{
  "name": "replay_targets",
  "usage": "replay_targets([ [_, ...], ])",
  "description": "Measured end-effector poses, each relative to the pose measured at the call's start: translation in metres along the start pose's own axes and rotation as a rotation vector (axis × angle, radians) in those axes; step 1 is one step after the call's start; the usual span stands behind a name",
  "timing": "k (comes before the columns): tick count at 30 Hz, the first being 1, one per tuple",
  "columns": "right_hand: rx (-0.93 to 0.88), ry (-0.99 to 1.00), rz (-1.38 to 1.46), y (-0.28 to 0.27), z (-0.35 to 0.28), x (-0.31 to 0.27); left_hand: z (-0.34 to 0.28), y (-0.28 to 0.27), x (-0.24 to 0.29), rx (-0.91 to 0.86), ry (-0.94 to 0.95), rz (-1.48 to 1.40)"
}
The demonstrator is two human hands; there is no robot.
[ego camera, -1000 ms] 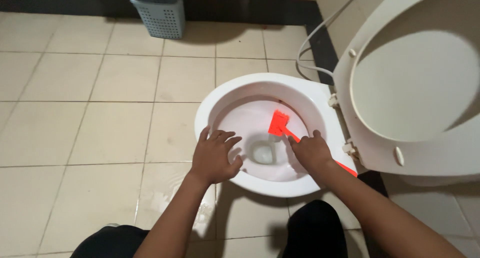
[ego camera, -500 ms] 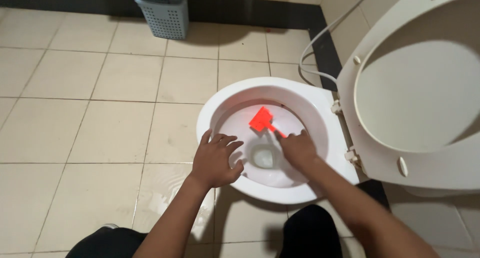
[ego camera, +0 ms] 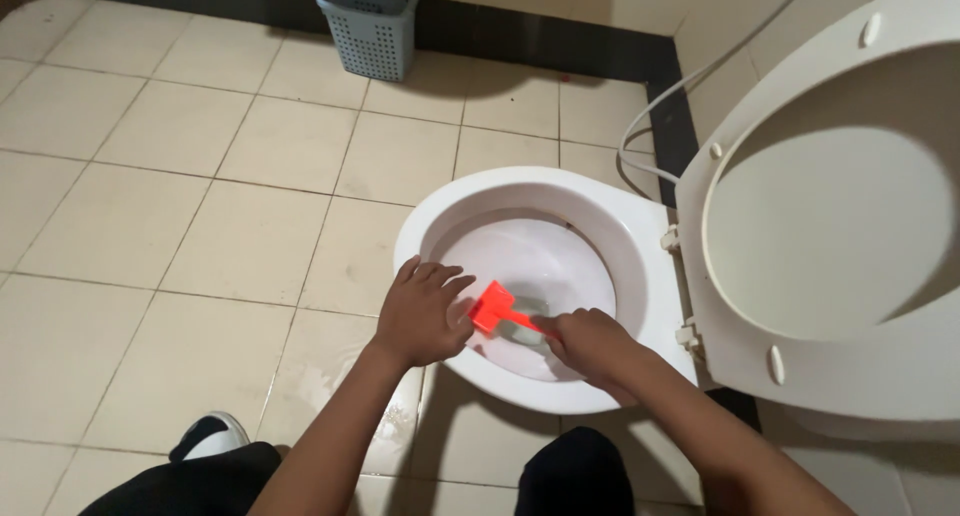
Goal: The person pours cleaning liquid from a bottle into the toilet bowl, then uses a red toilet brush to scrub the inside of the bowl. They flush the toilet and continue scrubbing before closing the lid and placing the brush on the floor.
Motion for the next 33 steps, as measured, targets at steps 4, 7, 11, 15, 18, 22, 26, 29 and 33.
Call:
replay_targets([
  [4,0.128,-0.093,0.369,0.007,0.023,0.006,0.003,-0.003,0.002,0.008,0.001,0.042],
  [7,0.168,0.024,0.375,0.017,0.033,0.016,0.001,-0.001,0.004,-0.061,-0.012,0.049],
  [11,0.12,0.023,0.396,0.021,0.038,0.04,0.005,-0.004,0.005,-0.052,0.005,0.043],
  [15,-0.139,0.137,0.397,0.012,0.009,0.036,0.004,0.001,0.003,-0.026,0.045,0.059],
  [18,-0.144,0.163,0.478,0.0,-0.003,0.023,0.005,-0.004,0.006,-0.041,0.074,0.058],
  [22,0.011,0.12,0.416,0.001,0.0,0.006,0.01,-0.007,0.005,-0.052,0.095,0.025],
  [26,-0.116,0.261,0.324,0.0,-0.022,0.005,0.009,0.0,0.004,-0.21,0.141,0.057],
  [29,-0.174,0.284,0.131,-0.003,-0.036,0.008,0.014,0.002,0.004,-0.285,0.207,0.066],
  [33,-0.167,0.275,0.173,-0.02,-0.036,-0.027,0.034,0.016,-0.008,-0.442,0.259,0.013],
])
Point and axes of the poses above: each hand's wrist, its own z-axis towards the middle knuckle, its own y-axis out of the palm, x = y × z, the point moved 6 cm from there along z, towards the middle knuckle, and after that the axes turned 6 degrees about z, right-handed, at the moved point
